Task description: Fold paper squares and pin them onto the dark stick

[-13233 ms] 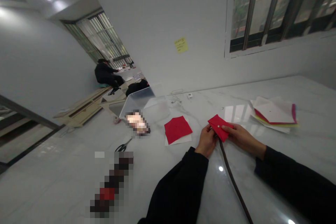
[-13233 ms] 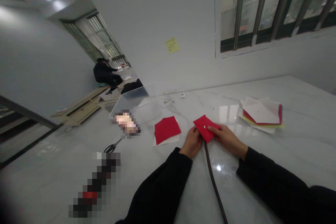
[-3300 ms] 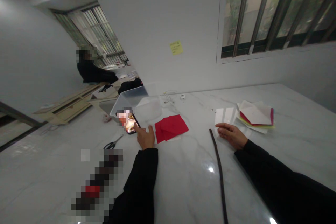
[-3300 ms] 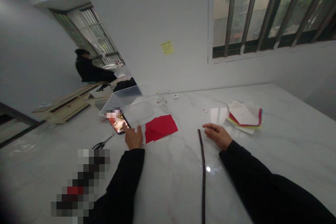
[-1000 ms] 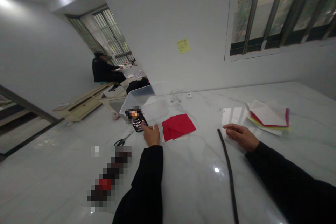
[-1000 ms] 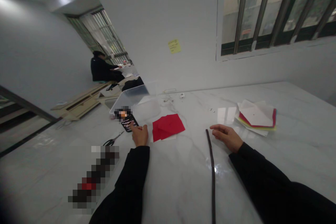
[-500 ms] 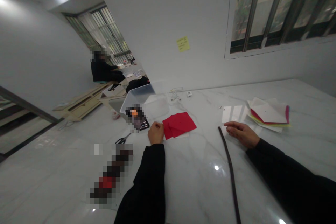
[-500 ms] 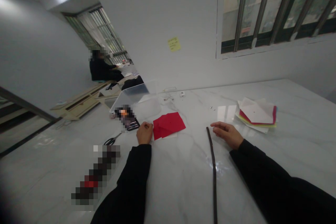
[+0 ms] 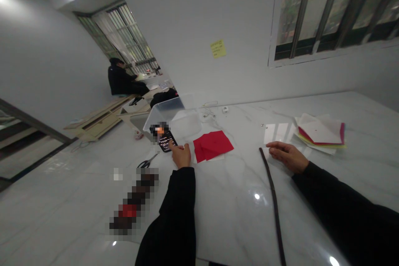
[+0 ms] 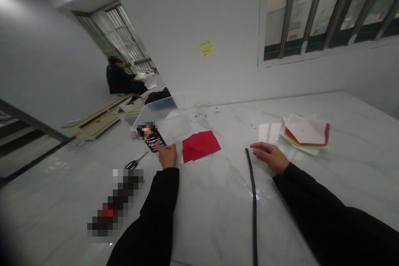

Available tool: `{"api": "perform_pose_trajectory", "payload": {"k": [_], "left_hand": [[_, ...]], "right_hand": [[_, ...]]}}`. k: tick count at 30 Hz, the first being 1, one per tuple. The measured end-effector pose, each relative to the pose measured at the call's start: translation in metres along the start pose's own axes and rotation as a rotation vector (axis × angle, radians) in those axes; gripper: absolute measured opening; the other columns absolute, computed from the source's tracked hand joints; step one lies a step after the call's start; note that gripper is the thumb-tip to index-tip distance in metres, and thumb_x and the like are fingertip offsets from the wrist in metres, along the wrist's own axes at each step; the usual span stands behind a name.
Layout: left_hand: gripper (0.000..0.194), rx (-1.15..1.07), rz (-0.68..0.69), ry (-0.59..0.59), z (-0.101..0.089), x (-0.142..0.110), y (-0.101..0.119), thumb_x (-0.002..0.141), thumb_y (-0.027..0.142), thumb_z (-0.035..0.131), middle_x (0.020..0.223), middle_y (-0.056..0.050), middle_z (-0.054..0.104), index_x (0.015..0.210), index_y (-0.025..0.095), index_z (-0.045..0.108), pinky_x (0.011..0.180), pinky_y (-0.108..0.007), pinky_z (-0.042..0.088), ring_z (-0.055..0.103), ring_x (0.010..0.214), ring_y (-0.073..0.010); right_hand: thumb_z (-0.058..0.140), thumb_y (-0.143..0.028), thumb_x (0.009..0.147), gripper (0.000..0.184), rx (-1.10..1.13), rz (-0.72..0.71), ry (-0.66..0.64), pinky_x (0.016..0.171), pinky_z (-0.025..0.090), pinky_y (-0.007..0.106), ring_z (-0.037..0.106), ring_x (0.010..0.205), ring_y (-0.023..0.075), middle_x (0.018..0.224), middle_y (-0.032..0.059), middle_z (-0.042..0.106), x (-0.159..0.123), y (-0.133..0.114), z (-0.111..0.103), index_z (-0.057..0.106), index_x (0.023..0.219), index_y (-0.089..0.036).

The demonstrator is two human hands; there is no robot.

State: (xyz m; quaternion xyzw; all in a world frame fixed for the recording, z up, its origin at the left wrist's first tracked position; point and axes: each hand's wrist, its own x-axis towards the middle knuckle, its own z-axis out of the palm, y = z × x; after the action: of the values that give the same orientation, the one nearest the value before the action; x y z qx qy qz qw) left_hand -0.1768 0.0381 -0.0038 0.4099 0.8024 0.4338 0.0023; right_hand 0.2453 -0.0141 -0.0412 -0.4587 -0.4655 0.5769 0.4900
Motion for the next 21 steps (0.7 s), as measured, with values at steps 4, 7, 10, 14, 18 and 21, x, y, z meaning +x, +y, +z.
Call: {"api": "perform_pose_trajectory", "payload": {"k": [4, 7, 10, 14, 18, 21], "left_hand": [[0.078, 0.022, 0.043, -0.021, -0.001, -0.002, 0.001, 0.08, 0.028, 0.06, 0.081, 0.0, 0.063, 0.149, 0.019, 0.024, 0.083, -0.036, 0.047, 0.065, 0.084, -0.0245], [0.082, 0.035, 0.052, -0.031, -0.002, -0.003, 0.003, 0.08, 0.027, 0.06, 0.082, 0.0, 0.063, 0.152, 0.019, 0.021, 0.084, -0.035, 0.047, 0.065, 0.083, -0.0236], [0.085, 0.039, 0.041, -0.037, -0.003, -0.002, 0.003, 0.08, 0.028, 0.06, 0.083, -0.001, 0.064, 0.153, 0.019, 0.018, 0.084, -0.036, 0.047, 0.065, 0.084, -0.024], [0.089, 0.07, 0.039, -0.061, -0.004, -0.001, 0.005, 0.08, 0.03, 0.06, 0.088, -0.005, 0.066, 0.155, 0.016, 0.014, 0.086, -0.038, 0.047, 0.066, 0.09, -0.0266], [0.088, 0.085, 0.006, -0.074, -0.005, 0.002, 0.006, 0.08, 0.03, 0.059, 0.093, -0.009, 0.07, 0.154, 0.013, 0.014, 0.09, -0.042, 0.046, 0.066, 0.098, -0.0315], [0.086, 0.062, -0.036, -0.077, -0.004, 0.008, 0.003, 0.079, 0.029, 0.06, 0.09, -0.011, 0.071, 0.152, 0.009, 0.018, 0.091, -0.042, 0.046, 0.066, 0.1, -0.0332]], "right_hand": [[0.084, -0.053, 0.065, 0.049, -0.002, -0.002, -0.005, 0.069, 0.048, 0.033, 0.057, 0.07, 0.0161, 0.078, 0.0033, 0.067, 0.0, 0.001, -0.001, 0.075, 0.099, -0.019], [0.083, -0.054, 0.065, 0.05, -0.023, -0.018, -0.014, 0.069, 0.049, 0.033, 0.057, 0.07, 0.0163, 0.078, 0.0033, 0.067, 0.001, 0.002, -0.002, 0.075, 0.099, -0.02], [0.082, -0.056, 0.066, 0.052, -0.045, -0.022, -0.014, 0.068, 0.049, 0.033, 0.057, 0.069, 0.0166, 0.079, 0.0037, 0.067, 0.0, 0.002, -0.002, 0.074, 0.102, -0.02], [0.081, -0.057, 0.067, 0.052, -0.071, -0.018, -0.011, 0.069, 0.049, 0.033, 0.057, 0.071, 0.017, 0.079, 0.004, 0.067, -0.001, 0.001, -0.002, 0.075, 0.102, -0.02], [0.08, -0.054, 0.07, 0.047, -0.109, -0.031, -0.025, 0.071, 0.048, 0.034, 0.057, 0.071, 0.0167, 0.079, 0.0029, 0.067, -0.001, 0.001, -0.004, 0.075, 0.102, -0.021], [0.081, -0.055, 0.068, 0.048, -0.103, -0.039, -0.025, 0.071, 0.049, 0.035, 0.057, 0.072, 0.0176, 0.08, 0.0035, 0.068, 0.0, 0.002, -0.004, 0.075, 0.101, -0.021]]}}
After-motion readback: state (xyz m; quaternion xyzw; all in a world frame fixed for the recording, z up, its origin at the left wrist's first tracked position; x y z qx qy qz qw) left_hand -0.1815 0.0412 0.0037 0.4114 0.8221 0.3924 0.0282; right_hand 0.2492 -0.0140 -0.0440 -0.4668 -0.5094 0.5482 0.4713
